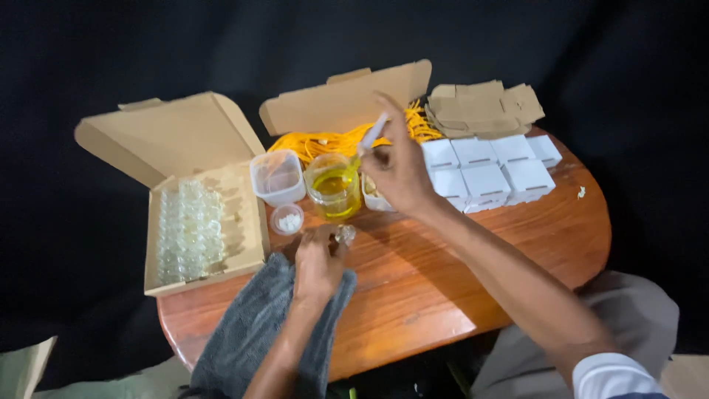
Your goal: The person uses a syringe to draw yellow liquid from a jar and inject it into small clear bottles. After filling, they place a cork into the bottle opening and then thread a yellow cord through the cork, tying it to secure the bottle.
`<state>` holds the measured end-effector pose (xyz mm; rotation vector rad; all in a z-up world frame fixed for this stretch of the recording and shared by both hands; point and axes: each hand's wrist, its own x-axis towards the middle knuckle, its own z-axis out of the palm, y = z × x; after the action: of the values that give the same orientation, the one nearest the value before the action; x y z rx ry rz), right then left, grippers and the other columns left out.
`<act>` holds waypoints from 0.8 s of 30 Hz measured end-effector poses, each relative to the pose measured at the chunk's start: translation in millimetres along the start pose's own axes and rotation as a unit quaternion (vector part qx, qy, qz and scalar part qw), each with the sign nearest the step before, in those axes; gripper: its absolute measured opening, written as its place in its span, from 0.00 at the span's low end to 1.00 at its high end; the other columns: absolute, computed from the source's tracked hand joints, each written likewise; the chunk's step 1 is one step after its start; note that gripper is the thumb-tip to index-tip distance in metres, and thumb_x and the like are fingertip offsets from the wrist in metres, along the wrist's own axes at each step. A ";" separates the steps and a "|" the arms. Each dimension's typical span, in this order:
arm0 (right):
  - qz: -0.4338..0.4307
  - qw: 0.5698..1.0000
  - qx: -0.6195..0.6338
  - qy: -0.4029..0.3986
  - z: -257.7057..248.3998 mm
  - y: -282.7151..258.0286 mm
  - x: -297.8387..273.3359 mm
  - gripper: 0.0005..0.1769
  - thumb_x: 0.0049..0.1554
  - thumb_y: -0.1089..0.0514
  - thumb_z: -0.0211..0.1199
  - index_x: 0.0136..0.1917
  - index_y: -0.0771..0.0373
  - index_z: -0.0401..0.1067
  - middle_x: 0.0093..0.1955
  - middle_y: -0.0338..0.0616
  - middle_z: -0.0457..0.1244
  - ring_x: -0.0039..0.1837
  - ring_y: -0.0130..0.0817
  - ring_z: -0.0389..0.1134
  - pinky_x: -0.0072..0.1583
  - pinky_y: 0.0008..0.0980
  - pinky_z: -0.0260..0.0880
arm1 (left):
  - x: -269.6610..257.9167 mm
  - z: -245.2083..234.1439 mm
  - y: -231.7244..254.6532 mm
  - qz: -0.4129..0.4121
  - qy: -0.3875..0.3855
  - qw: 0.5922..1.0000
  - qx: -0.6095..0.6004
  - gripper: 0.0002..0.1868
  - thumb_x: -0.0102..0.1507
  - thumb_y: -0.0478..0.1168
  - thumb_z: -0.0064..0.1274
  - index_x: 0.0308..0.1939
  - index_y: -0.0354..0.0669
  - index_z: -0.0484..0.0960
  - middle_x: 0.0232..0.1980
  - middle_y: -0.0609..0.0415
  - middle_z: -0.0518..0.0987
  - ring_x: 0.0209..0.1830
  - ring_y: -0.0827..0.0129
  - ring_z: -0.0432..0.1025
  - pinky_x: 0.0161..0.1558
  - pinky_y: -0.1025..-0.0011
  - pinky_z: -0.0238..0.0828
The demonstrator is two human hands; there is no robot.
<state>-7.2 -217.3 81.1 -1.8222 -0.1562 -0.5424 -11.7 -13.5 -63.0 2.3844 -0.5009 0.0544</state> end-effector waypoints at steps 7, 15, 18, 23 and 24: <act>0.207 0.967 0.150 0.019 -35.4 -17.0 -69.2 0.43 0.62 0.59 0.60 0.82 0.60 0.39 0.52 0.57 0.63 0.48 0.44 0.71 0.46 0.39 0.80 | -33.2 3.4 61.4 -0.099 -0.128 0.951 -0.264 0.18 0.60 0.40 0.63 0.52 0.38 0.83 0.41 0.37 0.87 0.46 0.49 0.83 0.47 0.60 0.80; 0.298 0.911 0.259 0.120 -64.7 35.3 -123.5 0.43 0.59 0.63 0.64 0.80 0.58 0.45 0.54 0.53 0.66 0.49 0.33 0.70 0.47 0.25 0.73 | -45.3 61.4 55.8 -0.078 -0.098 0.907 -0.401 0.17 0.56 0.33 0.65 0.51 0.40 0.87 0.39 0.49 0.87 0.42 0.75 0.74 0.53 0.70 0.74; 0.254 0.929 0.250 0.099 -68.7 49.3 -127.7 0.48 0.58 0.64 0.66 0.82 0.62 0.40 0.50 0.58 0.66 0.47 0.35 0.70 0.48 0.27 0.78 | -41.2 32.2 67.9 -0.058 -0.109 0.911 -0.392 0.15 0.62 0.32 0.59 0.53 0.37 0.84 0.40 0.44 0.88 0.33 0.66 0.80 0.43 0.65 0.80; 0.195 0.964 0.162 0.080 -72.7 42.7 -128.6 0.48 0.58 0.68 0.62 0.82 0.62 0.37 0.49 0.63 0.66 0.45 0.38 0.71 0.48 0.34 0.80 | -46.7 25.3 78.8 -0.043 -0.134 0.895 -0.422 0.15 0.67 0.32 0.49 0.58 0.35 0.78 0.37 0.45 0.85 0.25 0.67 0.78 0.35 0.68 0.80; 0.176 0.972 0.138 0.074 -73.1 39.8 -129.0 0.49 0.59 0.69 0.62 0.82 0.61 0.35 0.50 0.63 0.67 0.44 0.36 0.72 0.49 0.34 0.81 | -48.0 24.0 79.6 -0.035 -0.142 0.890 -0.431 0.15 0.68 0.32 0.46 0.58 0.34 0.77 0.34 0.46 0.84 0.25 0.65 0.80 0.35 0.67 0.80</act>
<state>-127.1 -277.1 6.2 -1.4880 0.1848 -0.3811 -87.7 -67.2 -39.7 1.5251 -0.4437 -0.4644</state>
